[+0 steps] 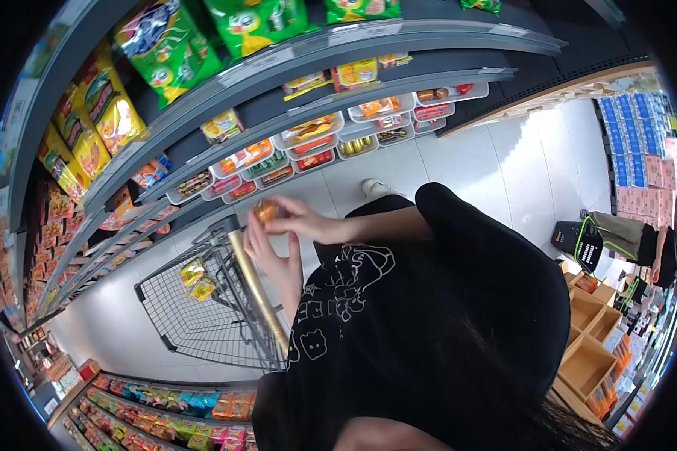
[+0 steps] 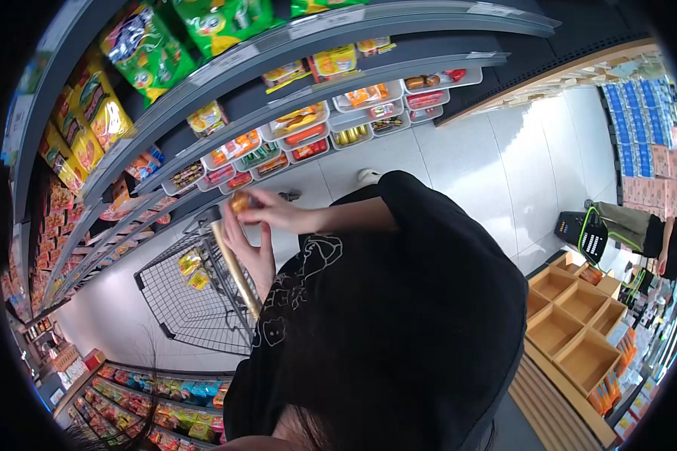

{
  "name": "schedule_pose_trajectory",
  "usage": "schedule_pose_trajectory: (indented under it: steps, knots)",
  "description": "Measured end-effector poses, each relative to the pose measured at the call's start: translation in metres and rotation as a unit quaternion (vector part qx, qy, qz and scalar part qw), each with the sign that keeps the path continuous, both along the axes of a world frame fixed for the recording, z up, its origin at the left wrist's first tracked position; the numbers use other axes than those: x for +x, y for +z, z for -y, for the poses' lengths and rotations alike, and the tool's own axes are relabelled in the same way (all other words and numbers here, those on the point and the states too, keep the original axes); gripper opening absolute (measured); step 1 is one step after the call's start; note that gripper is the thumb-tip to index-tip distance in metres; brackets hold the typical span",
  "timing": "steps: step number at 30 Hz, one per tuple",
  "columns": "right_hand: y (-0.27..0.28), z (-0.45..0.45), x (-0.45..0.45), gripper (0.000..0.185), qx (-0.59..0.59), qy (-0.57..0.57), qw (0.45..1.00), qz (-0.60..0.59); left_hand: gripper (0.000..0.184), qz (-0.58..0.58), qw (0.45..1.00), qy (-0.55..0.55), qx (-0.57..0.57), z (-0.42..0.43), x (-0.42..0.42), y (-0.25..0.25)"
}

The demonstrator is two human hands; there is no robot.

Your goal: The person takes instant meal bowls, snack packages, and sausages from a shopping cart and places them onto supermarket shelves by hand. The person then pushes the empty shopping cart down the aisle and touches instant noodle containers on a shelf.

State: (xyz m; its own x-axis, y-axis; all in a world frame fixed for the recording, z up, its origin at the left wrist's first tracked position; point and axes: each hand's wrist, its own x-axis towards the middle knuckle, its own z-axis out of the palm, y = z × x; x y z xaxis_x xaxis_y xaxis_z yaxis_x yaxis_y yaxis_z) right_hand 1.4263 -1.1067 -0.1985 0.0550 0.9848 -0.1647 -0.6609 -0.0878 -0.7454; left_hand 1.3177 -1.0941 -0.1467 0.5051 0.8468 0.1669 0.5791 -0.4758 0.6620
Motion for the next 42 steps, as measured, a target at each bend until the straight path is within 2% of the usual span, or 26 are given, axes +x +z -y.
schedule_pose_trajectory:
  steps: [1,2,3,5,6,7,9,11,13,15,18,19,20,21,22,23,25,27,29,31,33,34,36,37,39,42]
  knots:
    - [-0.003,0.008,0.022,0.046,-0.033,-0.014,0.999,-0.038,0.062,-0.056,0.995,-0.021,0.084,0.001,0.007,-0.005]
    - [-0.011,0.016,0.046,0.045,-0.072,-0.021,0.997,-0.027,0.051,-0.039,0.992,0.029,0.120,0.003,0.012,-0.012]
    - [-0.025,0.026,0.071,0.044,-0.112,-0.028,0.993,-0.016,0.048,-0.012,0.988,0.086,0.131,0.001,0.014,-0.016]
    - [-0.064,0.056,0.135,0.043,-0.100,-0.012,0.962,0.255,0.047,-0.025,0.955,0.241,0.173,0.000,0.005,-0.045]
    - [-0.094,0.075,0.163,0.041,-0.080,-0.082,0.909,0.401,0.046,-0.038,0.945,0.280,0.167,-0.002,-0.003,-0.059]
    - [-0.122,0.097,0.188,0.039,-0.055,-0.151,0.832,0.531,0.045,-0.055,0.933,0.316,0.161,-0.002,-0.012,-0.066]
    - [-0.155,0.138,0.249,0.034,-0.200,-0.092,0.727,0.651,0.041,-0.111,0.929,0.313,0.162,0.010,-0.014,-0.057]
    - [-0.182,0.173,0.302,0.036,-0.202,-0.132,0.625,0.742,0.041,-0.030,0.923,0.372,0.090,0.021,-0.018,-0.053]
    - [-0.185,0.190,0.353,0.037,-0.228,-0.104,0.589,0.769,0.041,-0.088,0.905,0.407,0.089,0.031,-0.031,-0.058]
    - [-0.187,0.193,0.389,0.039,-0.213,-0.149,0.536,0.803,0.043,-0.137,0.896,0.412,0.097,0.041,-0.053,-0.068]
    - [-0.207,0.191,0.423,0.042,-0.209,-0.171,0.516,0.813,0.051,-0.171,0.893,0.394,0.131,0.061,-0.056,-0.071]
    - [-0.212,0.184,0.430,0.042,-0.202,-0.167,0.519,0.814,0.055,-0.237,0.874,0.386,0.175,0.064,-0.055,-0.076]
    - [-0.218,0.177,0.435,0.044,-0.255,-0.061,0.510,0.819,0.059,-0.303,0.850,0.374,0.216,0.066,-0.057,-0.081]
    - [-0.216,0.172,0.435,0.047,-0.307,0.046,0.491,0.814,0.059,-0.306,0.846,0.379,0.215,0.066,-0.056,-0.080]
    - [-0.215,0.164,0.433,0.058,-0.343,0.130,0.517,0.774,0.062,-0.294,0.852,0.388,0.192,0.066,-0.056,-0.079]
    - [-0.214,0.158,0.428,0.058,-0.338,0.134,0.518,0.775,0.064,-0.282,0.858,0.396,0.168,0.066,-0.056,-0.079]
    - [-0.220,0.148,0.420,0.065,-0.412,0.101,0.583,0.693,0.068,-0.283,0.857,0.398,0.163,0.068,-0.058,-0.083]
    - [-0.223,0.144,0.412,0.066,-0.419,0.097,0.591,0.682,0.073,-0.322,0.839,0.402,0.174,0.071,-0.057,-0.089]
    - [-0.225,0.146,0.395,0.066,-0.364,0.009,0.494,0.789,0.079,-0.336,0.839,0.392,0.173,0.076,-0.060,-0.092]
    - [-0.199,0.151,0.362,0.062,-0.306,-0.004,0.500,0.810,0.079,-0.343,0.837,0.400,0.146,0.086,-0.049,-0.084]
    - [-0.190,0.147,0.322,0.049,-0.061,-0.170,0.600,0.779,0.078,-0.340,0.841,0.402,0.122,0.096,-0.041,-0.071]
    - [-0.179,0.144,0.305,0.049,-0.042,-0.160,0.606,0.778,0.076,-0.328,0.848,0.393,0.134,0.098,-0.037,-0.071]
    - [-0.137,0.134,0.271,0.035,0.138,-0.074,0.672,0.723,0.069,-0.314,0.852,0.398,0.136,0.108,-0.028,-0.062]
    - [-0.124,0.125,0.254,0.035,0.160,-0.060,0.679,0.714,0.066,-0.304,0.852,0.408,0.125,0.111,-0.019,-0.054]
    - [-0.097,0.106,0.221,0.028,0.246,0.050,0.747,0.616,0.059,-0.293,0.858,0.397,0.142,0.118,-0.011,-0.048]
    - [-0.032,0.083,0.146,0.022,0.366,0.065,0.741,0.559,0.044,-0.270,0.859,0.431,0.057,0.133,-0.011,-0.026]
